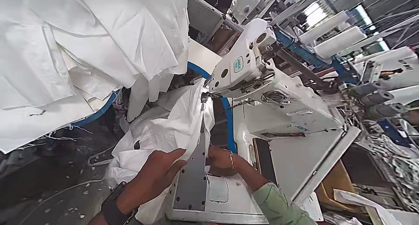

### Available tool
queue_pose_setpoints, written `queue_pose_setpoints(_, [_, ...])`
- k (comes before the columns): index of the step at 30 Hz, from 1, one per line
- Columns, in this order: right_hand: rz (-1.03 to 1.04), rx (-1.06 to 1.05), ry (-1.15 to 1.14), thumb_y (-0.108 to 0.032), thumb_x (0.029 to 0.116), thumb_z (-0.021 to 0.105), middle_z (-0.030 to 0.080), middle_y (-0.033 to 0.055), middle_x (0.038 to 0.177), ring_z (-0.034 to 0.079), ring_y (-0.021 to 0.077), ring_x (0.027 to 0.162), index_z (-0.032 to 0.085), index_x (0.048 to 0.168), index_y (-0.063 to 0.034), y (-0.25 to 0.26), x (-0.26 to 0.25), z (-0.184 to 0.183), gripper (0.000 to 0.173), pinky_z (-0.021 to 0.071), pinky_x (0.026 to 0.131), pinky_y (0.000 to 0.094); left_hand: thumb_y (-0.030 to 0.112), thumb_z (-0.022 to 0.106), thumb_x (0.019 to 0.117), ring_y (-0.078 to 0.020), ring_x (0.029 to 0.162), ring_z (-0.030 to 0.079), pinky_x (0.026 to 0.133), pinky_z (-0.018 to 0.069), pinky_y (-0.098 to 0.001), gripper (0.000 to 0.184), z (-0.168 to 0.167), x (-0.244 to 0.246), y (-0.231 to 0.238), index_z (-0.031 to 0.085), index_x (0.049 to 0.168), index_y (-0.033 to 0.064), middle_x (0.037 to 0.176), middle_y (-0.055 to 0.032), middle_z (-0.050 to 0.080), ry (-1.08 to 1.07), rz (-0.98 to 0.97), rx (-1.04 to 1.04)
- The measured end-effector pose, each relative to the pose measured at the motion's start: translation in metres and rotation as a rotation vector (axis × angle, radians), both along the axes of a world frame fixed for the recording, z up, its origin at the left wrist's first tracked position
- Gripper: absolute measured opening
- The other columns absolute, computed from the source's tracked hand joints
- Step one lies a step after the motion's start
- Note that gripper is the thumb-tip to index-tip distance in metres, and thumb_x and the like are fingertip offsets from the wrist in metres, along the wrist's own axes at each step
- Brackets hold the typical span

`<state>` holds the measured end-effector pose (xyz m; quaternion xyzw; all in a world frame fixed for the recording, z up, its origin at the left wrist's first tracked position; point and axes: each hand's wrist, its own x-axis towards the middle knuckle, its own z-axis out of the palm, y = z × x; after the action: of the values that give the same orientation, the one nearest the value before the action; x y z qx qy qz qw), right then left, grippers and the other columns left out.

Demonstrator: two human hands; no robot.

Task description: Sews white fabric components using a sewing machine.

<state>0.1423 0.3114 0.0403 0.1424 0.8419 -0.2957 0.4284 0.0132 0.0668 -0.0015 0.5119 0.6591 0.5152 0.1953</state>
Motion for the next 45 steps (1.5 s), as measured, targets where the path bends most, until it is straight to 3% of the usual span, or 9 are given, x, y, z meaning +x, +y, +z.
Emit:
queue_pose_setpoints(2, [0.132, 0.411, -0.130, -0.008, 0.1037, 0.053, 0.066, 0.0324, 0.108, 0.064, 0.0492, 0.107, 0.063, 0.113, 0.0118, -0.047, -0.018, 0.076, 0.024, 0.0478, 0.091, 0.0624, 0.026, 0.054, 0.1002, -0.0206, 0.045, 0.057, 0.044, 0.0455, -0.0366, 0.031, 0.002, 0.014, 0.010, 0.073, 0.107, 0.0026, 0.056, -0.0069, 0.058, 0.060, 0.036, 0.082])
queue_pose_setpoints(5, [0.243, 0.822, 0.471, -0.003, 0.0863, 0.064, 0.067, 0.0146, 0.065, 0.070, 0.0318, 0.063, 0.073, 0.082, 0.0005, -0.137, 0.008, 0.104, 0.010, 0.0527, 0.058, 0.0437, 0.021, 0.055, 0.0943, -0.0214, 0.041, 0.057, 0.040, 0.0446, -0.0378, 0.031, -0.003, 0.033, 0.023, 0.077, 0.106, 0.0027, 0.051, -0.0065, 0.057, 0.088, 0.140, 0.081])
queue_pose_setpoints(10, [-0.030, 0.749, 0.505, -0.012, 0.0926, 0.064, 0.069, 0.0143, 0.067, 0.072, 0.0328, 0.066, 0.072, 0.083, -0.0005, -0.139, 0.021, 0.078, 0.017, 0.0558, 0.060, 0.0483, 0.022, 0.050, 0.0983, -0.0158, 0.039, 0.051, 0.039, 0.0397, -0.0317, 0.032, -0.013, 0.021, 0.049, 0.077, 0.099, 0.0043, 0.048, -0.0031, 0.052, 0.051, 0.228, 0.141])
queue_pose_setpoints(16, [0.110, 0.943, 0.599, -0.007, 0.0860, 0.066, 0.069, 0.0101, 0.066, 0.069, 0.0249, 0.058, 0.073, 0.081, -0.0034, -0.144, -0.007, 0.078, 0.010, 0.0519, 0.050, 0.0352, 0.019, 0.051, 0.0955, -0.0152, 0.039, 0.052, 0.034, 0.0382, -0.0320, 0.024, -0.007, 0.026, 0.043, 0.068, 0.080, 0.0104, 0.049, -0.0010, 0.051, 0.201, 0.251, 0.168])
queue_pose_setpoints(23, [-0.020, 1.006, 0.619, -0.001, 0.0874, 0.064, 0.071, 0.0155, 0.075, 0.069, 0.0254, 0.059, 0.075, 0.108, 0.0082, -0.140, -0.024, 0.066, 0.025, 0.0540, 0.050, 0.0319, 0.015, 0.053, 0.0957, -0.0137, 0.040, 0.050, 0.037, 0.0374, -0.0276, 0.023, -0.011, 0.024, 0.051, 0.073, 0.087, 0.0083, 0.049, 0.0002, 0.051, 0.293, 0.307, 0.202])
queue_pose_setpoints(33, [-0.121, 1.178, 0.951, -0.002, 0.0849, 0.060, 0.066, 0.0104, 0.067, 0.063, 0.0210, 0.051, 0.078, 0.108, 0.0026, -0.106, -0.047, 0.032, 0.030, 0.0468, 0.043, 0.0296, 0.016, 0.052, 0.0932, -0.0182, 0.048, 0.062, 0.041, 0.0457, -0.0348, 0.027, -0.009, 0.005, 0.099, 0.076, 0.087, 0.0057, 0.056, -0.0046, 0.062, 0.060, 0.358, 0.233])
queue_pose_setpoints(38, [-0.356, 0.916, 0.970, -0.011, 0.0874, 0.058, 0.068, 0.0100, 0.069, 0.063, 0.0217, 0.051, 0.075, 0.107, 0.0038, -0.080, -0.026, 0.018, 0.030, 0.0498, 0.046, 0.0372, 0.011, 0.059, 0.0824, -0.0276, 0.065, 0.070, 0.056, 0.0559, -0.0455, 0.019, -0.019, -0.016, 0.098, 0.075, 0.085, 0.0027, 0.073, -0.0105, 0.070, 0.087, 0.505, 0.086])
queue_pose_setpoints(42, [-0.873, 0.037, 0.902, -0.007, 0.0898, 0.061, 0.059, -0.0112, 0.069, 0.055, -0.0062, 0.061, 0.065, 0.091, -0.0068, -0.047, 0.035, -0.018, 0.004, 0.0481, 0.059, 0.0134, 0.005, 0.057, 0.0870, -0.0338, 0.074, 0.068, 0.068, 0.0501, -0.0570, 0.018, -0.062, -0.060, 0.047, 0.074, 0.085, 0.0001, 0.075, -0.0147, 0.070, -0.116, 0.396, -0.253])
queue_pose_setpoints(45, [-0.979, -0.333, 0.973, -0.013, 0.0929, 0.066, 0.068, -0.0169, 0.080, 0.062, -0.0084, 0.073, 0.070, 0.092, -0.0191, -0.039, 0.044, -0.016, 0.007, 0.0525, 0.070, 0.0126, 0.005, 0.050, 0.0859, 0.0010, 0.059, 0.050, 0.057, 0.0428, -0.0221, 0.017, -0.048, -0.087, 0.039, 0.064, 0.077, 0.0042, 0.063, 0.0072, 0.053, -0.390, 0.109, -0.114])
